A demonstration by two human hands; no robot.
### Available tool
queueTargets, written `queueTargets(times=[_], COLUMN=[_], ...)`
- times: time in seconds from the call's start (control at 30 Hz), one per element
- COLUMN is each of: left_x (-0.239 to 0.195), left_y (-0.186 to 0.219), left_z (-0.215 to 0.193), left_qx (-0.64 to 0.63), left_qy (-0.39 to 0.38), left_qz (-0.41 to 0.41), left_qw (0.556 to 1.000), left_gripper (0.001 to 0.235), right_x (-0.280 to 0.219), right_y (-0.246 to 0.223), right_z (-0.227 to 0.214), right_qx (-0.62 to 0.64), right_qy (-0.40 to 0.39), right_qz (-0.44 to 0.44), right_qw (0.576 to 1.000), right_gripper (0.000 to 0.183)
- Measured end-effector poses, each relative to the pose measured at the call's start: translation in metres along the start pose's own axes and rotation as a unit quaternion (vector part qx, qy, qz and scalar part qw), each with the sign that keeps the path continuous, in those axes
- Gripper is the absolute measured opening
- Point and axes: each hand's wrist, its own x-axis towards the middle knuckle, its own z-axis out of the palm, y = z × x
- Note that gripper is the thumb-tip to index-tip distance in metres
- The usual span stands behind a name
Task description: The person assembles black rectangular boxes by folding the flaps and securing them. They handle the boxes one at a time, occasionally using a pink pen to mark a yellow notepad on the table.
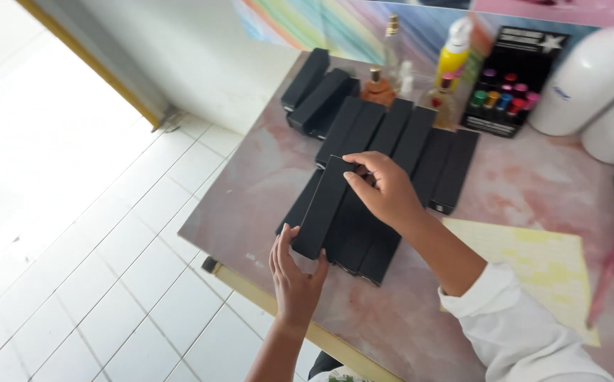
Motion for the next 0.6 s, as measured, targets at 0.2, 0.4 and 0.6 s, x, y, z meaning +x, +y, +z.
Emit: queueTargets(times=[0.2,0.4,0.6], left_x=[0.008,0.009,0.011], left_y=[-0.027,-0.043,-0.041], left_z=[-0.001,0.019,0.019], left_qx=[-0.091,-0.171,-0.158], left_qy=[0.004,0.039,0.039], left_qz=[-0.141,-0.163,-0.182], left_qw=[0.986,0.971,0.970], left_gripper=[0.084,0.095,0.091], right_x=[0.028,0.029,0.021], right_y=[0.028,0.066,0.053], right_z=[0.056,0.071,0.071], right_qx=[-0.103,-0.156,-0.173], right_qy=[0.002,-0.009,-0.017], right_qz=[-0.106,-0.178,-0.205], right_qw=[0.989,0.971,0.963], right_gripper=[0.028,0.031,0.028])
